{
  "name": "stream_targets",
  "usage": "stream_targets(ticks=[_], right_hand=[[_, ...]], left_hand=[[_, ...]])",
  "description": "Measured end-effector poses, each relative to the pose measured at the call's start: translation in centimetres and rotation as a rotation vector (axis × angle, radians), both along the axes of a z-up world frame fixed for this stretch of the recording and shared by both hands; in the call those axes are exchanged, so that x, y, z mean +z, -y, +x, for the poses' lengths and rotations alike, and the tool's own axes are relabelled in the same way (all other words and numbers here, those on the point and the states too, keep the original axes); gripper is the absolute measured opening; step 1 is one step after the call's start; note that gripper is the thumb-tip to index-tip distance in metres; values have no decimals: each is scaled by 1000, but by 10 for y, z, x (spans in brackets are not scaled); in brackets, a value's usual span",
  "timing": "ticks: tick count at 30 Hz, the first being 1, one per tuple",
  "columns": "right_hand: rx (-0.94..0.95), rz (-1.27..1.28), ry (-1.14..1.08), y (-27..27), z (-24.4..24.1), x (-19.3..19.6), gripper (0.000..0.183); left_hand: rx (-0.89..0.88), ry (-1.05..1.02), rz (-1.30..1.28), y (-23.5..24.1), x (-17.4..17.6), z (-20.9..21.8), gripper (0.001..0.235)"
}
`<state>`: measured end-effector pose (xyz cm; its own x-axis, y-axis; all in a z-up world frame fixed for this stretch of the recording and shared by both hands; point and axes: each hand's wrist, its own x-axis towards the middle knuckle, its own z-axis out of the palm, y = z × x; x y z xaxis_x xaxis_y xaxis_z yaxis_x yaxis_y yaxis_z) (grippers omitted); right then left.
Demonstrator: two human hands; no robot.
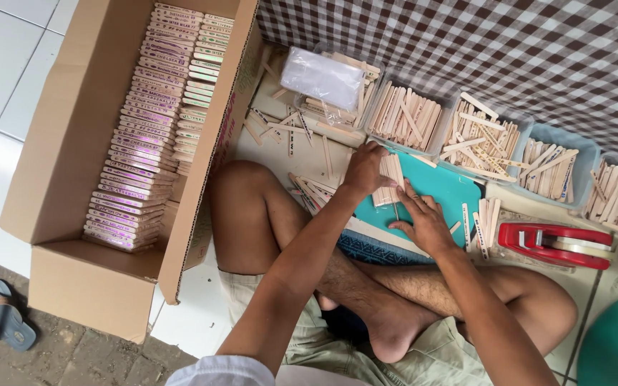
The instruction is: The person sits on the floor and organizes wooden popsicle sticks. They gather sticks from a green basin and a pile on the floor, arrange them into neat stacks on a blue cutting board, and then place the stacks into a large cardboard box.
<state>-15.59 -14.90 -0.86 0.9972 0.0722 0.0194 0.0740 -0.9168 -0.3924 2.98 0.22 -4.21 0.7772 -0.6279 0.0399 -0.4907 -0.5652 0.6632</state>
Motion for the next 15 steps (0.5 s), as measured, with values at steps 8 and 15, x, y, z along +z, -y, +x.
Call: stream_targets(ticks=[8,15], right_hand=[[-49,-29,170,-3,4,-17,83],[-162,56,337,-4,33,-40,47]], left_hand=[[-11,-8,-3,3,-8,6,81],[1,-17,-17,3,-9,8,82]])
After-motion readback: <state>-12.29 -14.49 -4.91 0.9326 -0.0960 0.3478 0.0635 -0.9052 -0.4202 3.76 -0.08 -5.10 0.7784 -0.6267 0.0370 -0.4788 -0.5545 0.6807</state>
